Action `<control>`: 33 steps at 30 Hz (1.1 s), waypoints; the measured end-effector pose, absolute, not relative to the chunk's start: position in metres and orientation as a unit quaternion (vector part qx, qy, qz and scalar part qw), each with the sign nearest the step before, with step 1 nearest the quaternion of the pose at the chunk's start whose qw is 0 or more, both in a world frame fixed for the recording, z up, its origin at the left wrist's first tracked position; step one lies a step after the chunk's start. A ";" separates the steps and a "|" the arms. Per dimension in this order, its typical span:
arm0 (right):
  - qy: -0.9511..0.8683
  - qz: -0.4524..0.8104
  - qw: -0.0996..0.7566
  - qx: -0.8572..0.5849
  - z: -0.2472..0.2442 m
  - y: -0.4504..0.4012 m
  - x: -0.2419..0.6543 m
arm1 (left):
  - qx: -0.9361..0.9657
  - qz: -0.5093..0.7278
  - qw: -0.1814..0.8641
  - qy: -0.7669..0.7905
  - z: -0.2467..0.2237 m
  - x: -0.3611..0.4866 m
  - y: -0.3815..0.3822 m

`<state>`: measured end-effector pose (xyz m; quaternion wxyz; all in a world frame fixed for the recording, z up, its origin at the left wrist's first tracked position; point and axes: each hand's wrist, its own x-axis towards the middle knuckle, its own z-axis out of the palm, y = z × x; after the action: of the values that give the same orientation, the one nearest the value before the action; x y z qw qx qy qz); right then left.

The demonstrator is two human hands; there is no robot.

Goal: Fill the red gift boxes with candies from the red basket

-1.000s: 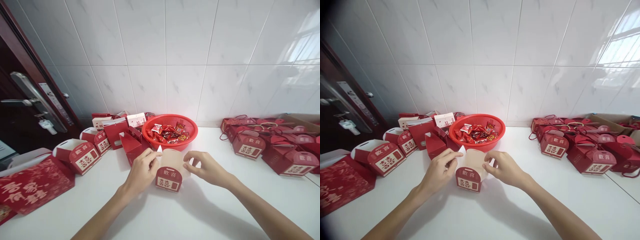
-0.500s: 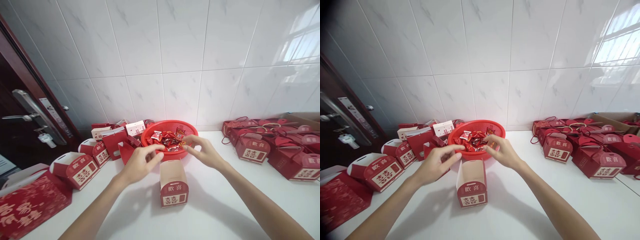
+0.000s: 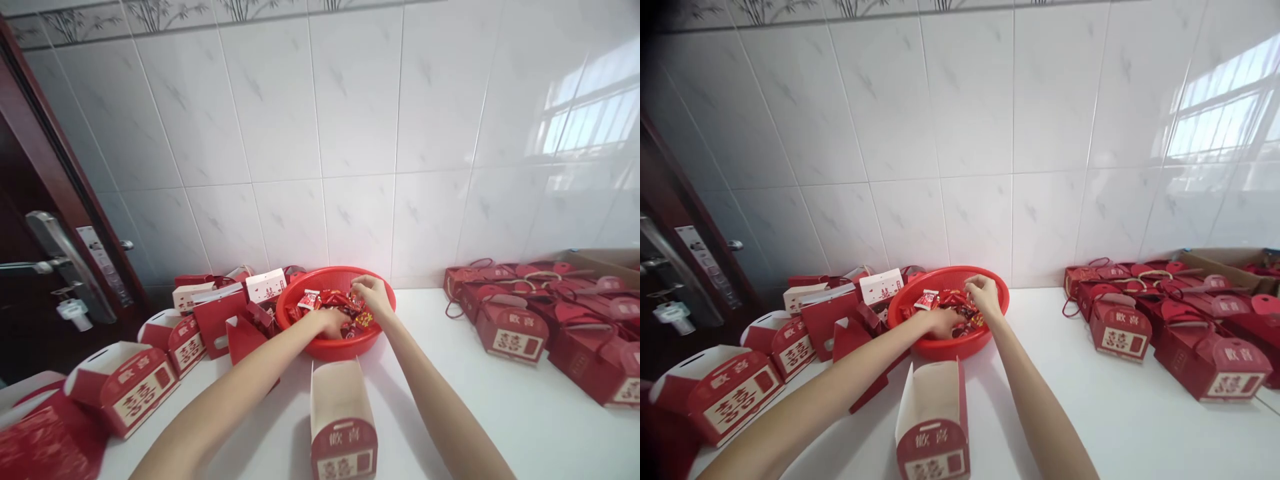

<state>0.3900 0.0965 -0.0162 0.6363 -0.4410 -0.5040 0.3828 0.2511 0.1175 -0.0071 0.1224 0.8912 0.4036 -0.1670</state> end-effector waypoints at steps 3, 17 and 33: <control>-0.484 0.385 0.643 -0.452 -0.021 0.100 0.392 | 0.889 -0.163 0.110 0.413 -0.014 0.259 0.127; -0.414 0.418 0.636 -0.499 -0.025 0.100 0.398 | 0.860 0.176 0.207 0.432 -0.012 0.244 0.152; -0.408 0.381 0.632 -0.537 -0.026 0.101 0.398 | 0.873 -0.054 0.156 0.459 -0.022 0.252 0.143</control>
<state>0.3984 0.1006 -0.0260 0.6325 -0.5366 -0.4084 0.3812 0.2520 0.1429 -0.0225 0.1560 0.8728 0.4593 -0.0541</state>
